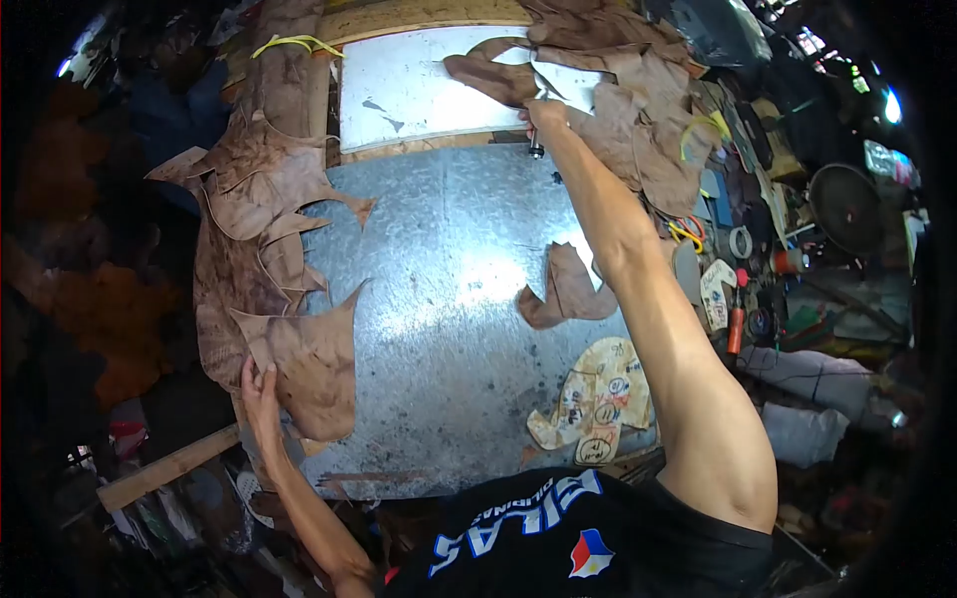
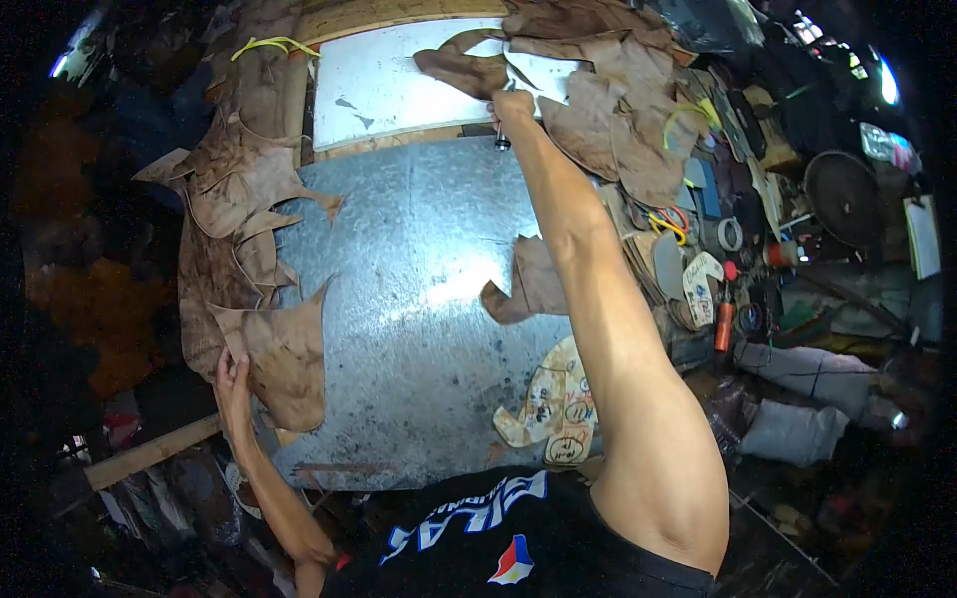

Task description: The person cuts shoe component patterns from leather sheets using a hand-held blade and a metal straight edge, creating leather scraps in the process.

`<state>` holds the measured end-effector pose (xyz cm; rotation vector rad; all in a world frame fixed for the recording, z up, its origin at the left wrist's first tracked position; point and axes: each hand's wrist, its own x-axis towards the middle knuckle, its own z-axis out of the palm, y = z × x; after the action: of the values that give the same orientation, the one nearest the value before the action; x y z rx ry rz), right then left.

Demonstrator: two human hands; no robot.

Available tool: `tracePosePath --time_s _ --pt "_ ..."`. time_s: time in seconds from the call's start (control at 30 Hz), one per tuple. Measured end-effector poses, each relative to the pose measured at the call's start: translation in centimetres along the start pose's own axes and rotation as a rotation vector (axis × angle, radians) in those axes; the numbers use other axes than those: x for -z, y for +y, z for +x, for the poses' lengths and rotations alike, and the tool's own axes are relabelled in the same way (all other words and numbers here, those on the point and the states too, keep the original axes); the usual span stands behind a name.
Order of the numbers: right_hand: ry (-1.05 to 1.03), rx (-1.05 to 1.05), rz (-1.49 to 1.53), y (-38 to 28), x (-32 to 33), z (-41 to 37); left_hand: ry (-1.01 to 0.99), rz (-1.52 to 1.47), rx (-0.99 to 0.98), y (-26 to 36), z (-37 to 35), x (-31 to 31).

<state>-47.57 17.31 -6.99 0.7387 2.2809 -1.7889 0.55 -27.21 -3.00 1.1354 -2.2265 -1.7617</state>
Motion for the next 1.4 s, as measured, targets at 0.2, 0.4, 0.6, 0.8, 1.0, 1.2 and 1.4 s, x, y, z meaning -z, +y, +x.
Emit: tracePosePath --time_s 0.2,0.4,0.6,0.8,1.0,1.2,1.4 --pt "-0.367 -0.012 0.343 3.5 2.0 -14.4 0.363 0.834 -0.398 5.8 -5.5 -2.8" --pt "-0.499 -0.101 0.272 11.5 6.2 -43.2 -0.466 -0.383 0.243 4.6 -9.8 -14.6" --pt "-0.736 -0.218 0.144 17.6 10.3 -49.2 -0.526 -0.623 0.243 -0.1 -13.6 -18.1" --pt "-0.252 -0.039 -0.202 16.6 17.4 -42.9 -0.659 -0.38 0.203 -1.2 -13.1 -16.4" --pt "0.001 -0.032 -0.145 17.7 21.7 -31.5 -0.524 -0.314 0.185 -3.5 -12.4 -15.7" --pt "-0.092 -0.052 0.003 18.7 22.2 -28.2 -0.385 -0.342 0.151 -4.5 -12.5 -16.1" --pt "-0.116 -0.091 0.031 19.4 22.6 -27.2 -0.378 -0.311 0.132 -4.5 -12.5 -16.2"
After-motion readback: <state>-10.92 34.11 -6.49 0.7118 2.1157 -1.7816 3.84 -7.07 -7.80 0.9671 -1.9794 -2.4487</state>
